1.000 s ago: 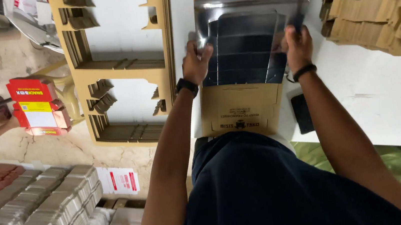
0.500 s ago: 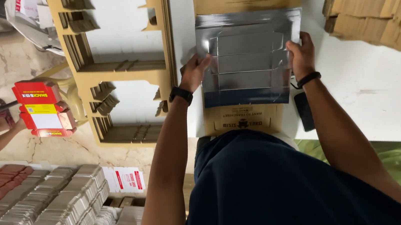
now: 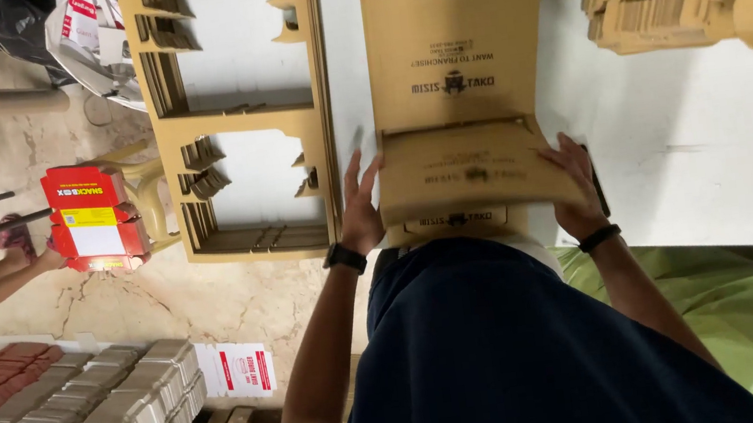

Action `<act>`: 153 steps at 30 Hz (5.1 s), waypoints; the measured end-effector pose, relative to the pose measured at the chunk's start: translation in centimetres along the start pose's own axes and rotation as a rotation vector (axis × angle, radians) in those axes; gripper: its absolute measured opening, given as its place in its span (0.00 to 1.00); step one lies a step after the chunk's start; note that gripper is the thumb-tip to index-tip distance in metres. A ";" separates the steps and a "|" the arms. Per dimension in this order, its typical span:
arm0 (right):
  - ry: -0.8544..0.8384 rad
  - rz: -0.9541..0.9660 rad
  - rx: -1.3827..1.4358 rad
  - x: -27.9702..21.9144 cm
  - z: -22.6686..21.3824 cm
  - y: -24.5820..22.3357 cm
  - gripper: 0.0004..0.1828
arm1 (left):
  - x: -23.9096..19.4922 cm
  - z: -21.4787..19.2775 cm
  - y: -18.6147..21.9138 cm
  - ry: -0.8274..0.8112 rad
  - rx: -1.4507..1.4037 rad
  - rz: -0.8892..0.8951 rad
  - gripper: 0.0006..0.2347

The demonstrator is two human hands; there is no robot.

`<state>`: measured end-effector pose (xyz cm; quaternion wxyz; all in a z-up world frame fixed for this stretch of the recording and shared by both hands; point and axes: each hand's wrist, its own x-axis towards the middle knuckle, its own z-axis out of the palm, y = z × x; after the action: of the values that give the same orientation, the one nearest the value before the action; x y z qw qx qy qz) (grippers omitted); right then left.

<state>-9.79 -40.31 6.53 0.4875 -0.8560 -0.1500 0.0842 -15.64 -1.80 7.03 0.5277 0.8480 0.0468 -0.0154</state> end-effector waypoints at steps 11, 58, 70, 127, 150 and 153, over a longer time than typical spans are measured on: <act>0.046 0.808 0.508 -5.9 3.4 -0.1 0.21 | -4.9 3.6 0.4 0.114 -0.910 -0.784 0.24; -1.286 0.019 -0.849 3.8 20.4 -7.5 0.14 | -4.3 6.6 -5.0 -0.418 0.131 -1.023 0.21; -1.057 0.609 -0.446 6.3 19.0 -6.4 0.21 | -3.4 7.3 -2.1 -0.414 0.445 -0.939 0.18; -0.728 0.883 -0.120 8.1 18.2 -8.0 0.19 | 1.1 5.3 -5.2 -0.487 0.740 -0.452 0.22; -0.781 0.797 -0.260 5.8 21.7 -2.2 0.13 | 1.0 7.0 -5.7 -0.470 0.450 -0.907 0.13; -0.741 0.815 -0.228 4.6 22.2 -0.5 0.13 | 2.0 7.1 -3.8 -0.531 0.617 -0.822 0.12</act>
<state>-12.03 -20.56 -4.38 0.2347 -0.8053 0.0235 0.5439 -13.83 -6.36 0.39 0.2003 0.8418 0.2318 -0.4444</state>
